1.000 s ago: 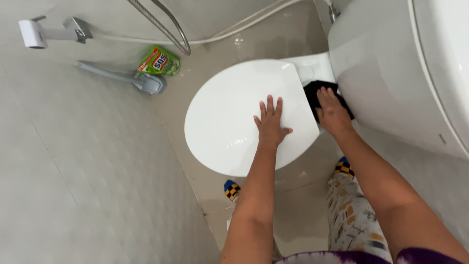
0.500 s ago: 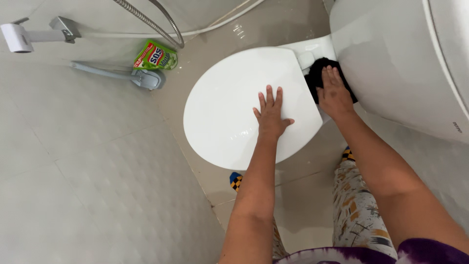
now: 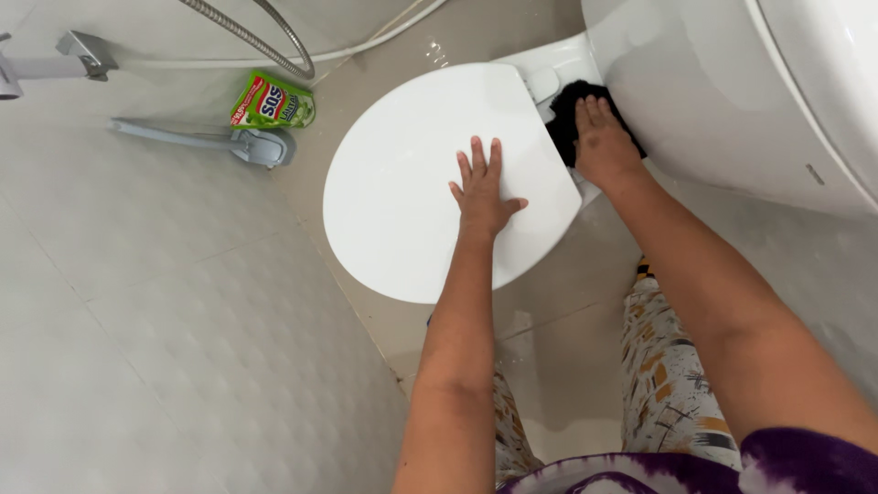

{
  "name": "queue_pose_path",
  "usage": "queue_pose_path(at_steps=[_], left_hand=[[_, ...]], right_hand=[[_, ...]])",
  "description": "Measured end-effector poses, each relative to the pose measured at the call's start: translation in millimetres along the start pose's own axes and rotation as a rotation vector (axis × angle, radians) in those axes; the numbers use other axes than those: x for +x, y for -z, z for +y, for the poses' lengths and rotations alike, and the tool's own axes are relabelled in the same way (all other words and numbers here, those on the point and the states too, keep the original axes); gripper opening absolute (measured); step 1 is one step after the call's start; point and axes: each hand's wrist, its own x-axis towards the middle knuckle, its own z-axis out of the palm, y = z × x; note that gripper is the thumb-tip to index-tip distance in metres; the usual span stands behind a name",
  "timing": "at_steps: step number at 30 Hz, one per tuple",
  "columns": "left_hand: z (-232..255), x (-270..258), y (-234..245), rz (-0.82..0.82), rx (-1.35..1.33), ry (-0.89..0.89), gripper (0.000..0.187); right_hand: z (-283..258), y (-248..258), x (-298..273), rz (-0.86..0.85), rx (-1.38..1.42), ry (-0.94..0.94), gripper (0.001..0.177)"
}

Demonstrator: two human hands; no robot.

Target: The person wipes the exterior surfaces of a white toilet using a black cloth. They clean the toilet seat, the underside of the seat, the rim, and the tank lid. The person lifts the seat to access the underside and repeatedly wipes the same areas throughout the clip.

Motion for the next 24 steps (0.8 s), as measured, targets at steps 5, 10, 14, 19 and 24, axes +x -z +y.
queue_pose_path(at_steps=[5,10,14,19,24], left_hand=[[-1.8,1.1,-5.1,0.02,0.018,-0.009,0.127],[-2.4,-0.9,-5.6,0.041,-0.013,-0.02,0.127],[2.3,-2.9,-1.8,0.03,-0.013,-0.001,0.128],[2.5,0.9,-3.2,0.024,-0.022,0.002,0.127],[0.9,2.1,-3.5,0.04,-0.018,-0.018,0.126]], right_hand=[[-11.8,21.6,9.1,-0.01,0.073,0.009,0.07],[-10.7,-4.6,-7.9,-0.01,0.063,-0.026,0.065],[-6.6,-22.9,-9.7,0.073,-0.087,0.035,0.063],[-21.5,5.8,22.9,0.076,0.081,0.012,0.078],[4.3,-15.0,0.5,0.122,0.07,0.136,0.077]])
